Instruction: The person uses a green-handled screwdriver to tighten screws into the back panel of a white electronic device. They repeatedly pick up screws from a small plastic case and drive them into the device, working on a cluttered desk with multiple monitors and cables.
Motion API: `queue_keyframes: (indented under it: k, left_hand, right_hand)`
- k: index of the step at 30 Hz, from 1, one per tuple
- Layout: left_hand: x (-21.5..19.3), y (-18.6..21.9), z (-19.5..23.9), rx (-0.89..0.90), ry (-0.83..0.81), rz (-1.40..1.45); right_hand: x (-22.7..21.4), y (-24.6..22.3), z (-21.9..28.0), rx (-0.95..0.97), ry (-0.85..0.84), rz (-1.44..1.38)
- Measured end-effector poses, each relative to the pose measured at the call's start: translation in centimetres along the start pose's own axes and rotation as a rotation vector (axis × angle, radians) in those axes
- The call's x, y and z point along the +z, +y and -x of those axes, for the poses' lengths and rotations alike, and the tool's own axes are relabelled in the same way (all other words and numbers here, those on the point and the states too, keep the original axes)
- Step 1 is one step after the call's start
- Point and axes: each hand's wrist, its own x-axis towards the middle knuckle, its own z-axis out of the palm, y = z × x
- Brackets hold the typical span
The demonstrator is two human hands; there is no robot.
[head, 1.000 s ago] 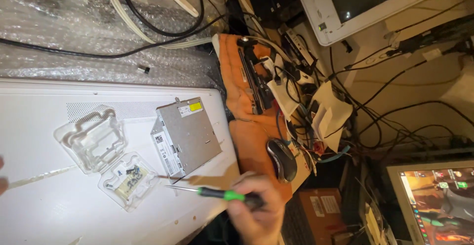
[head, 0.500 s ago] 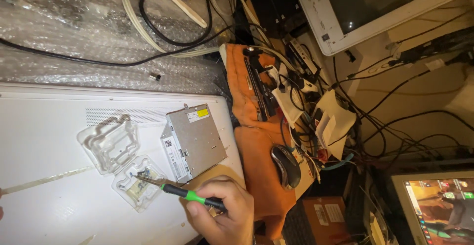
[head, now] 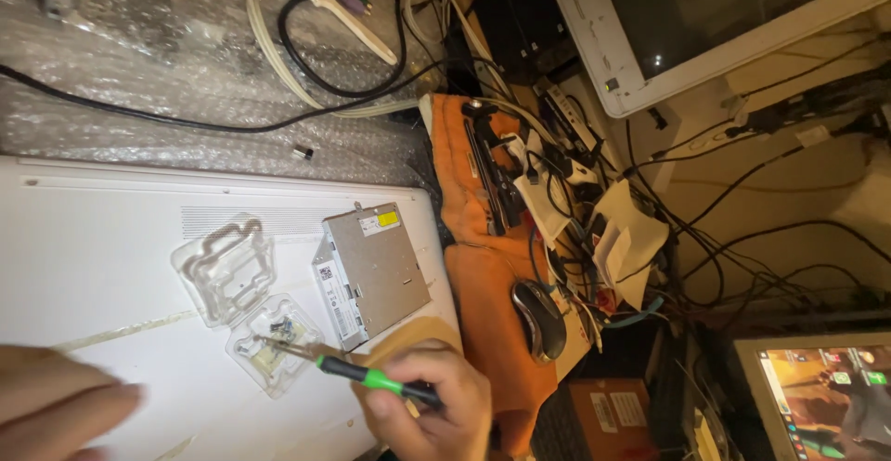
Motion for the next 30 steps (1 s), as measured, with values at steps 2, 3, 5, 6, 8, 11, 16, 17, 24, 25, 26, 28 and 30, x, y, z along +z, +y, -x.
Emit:
queue_keyframes:
  k: [2,3,5,6,8,11,16,17,24,25,26,28,30]
  left_hand:
    - [-3.2,4.0,-5.9,0.239,0.075,-0.040]
    - [-3.2,4.8,-6.6,0.236,0.080,-0.051]
    - [-3.2,6.5,-8.2,0.188,0.090,-0.033]
    - [-2.9,6.7,-7.9,0.186,0.095,-0.043]
    - [-1.9,7.0,-7.4,0.026,-0.054,0.007]
    - [-2.7,7.9,-8.0,0.010,-0.078,0.130]
    - [-3.0,8.6,-8.2,0.003,-0.024,0.145]
    - [-3.2,8.8,-8.4,-0.003,-0.002,0.150]
    - [-3.4,9.1,-8.6,0.022,-0.013,0.124]
    - [-3.3,9.1,-8.5,-0.004,-0.016,0.109]
    - [-3.2,9.1,-8.4,-0.030,-0.019,0.094]
    - [-3.0,8.6,-7.8,-0.030,-0.083,0.045]
    - [-3.1,9.3,-7.8,-0.028,-0.148,-0.001]
  right_hand:
    - [-0.4,0.6,0.6,-0.057,0.058,-0.018]
    - [-0.4,0.3,0.7,-0.065,0.055,-0.028]
    - [-0.4,-0.4,0.9,-0.034,0.120,-0.148]
    - [-0.6,0.0,1.2,-0.041,0.118,-0.157]
    - [-1.2,1.0,1.8,-0.052,0.059,-0.305]
    - [-1.3,1.1,2.2,-0.017,0.043,-0.357]
    - [-1.3,1.1,2.3,-0.001,0.037,-0.353]
    - [-1.3,1.1,2.4,0.018,0.026,-0.374]
    - [-1.3,1.1,2.4,-0.047,0.031,-0.274]
    - [-1.3,0.9,2.3,-0.044,0.026,-0.262]
    - [-1.2,0.7,2.3,-0.041,0.021,-0.250]
    - [-1.0,-0.1,2.0,-0.024,0.034,-0.213]
    - [-0.9,-1.2,1.6,-0.006,0.048,-0.172]
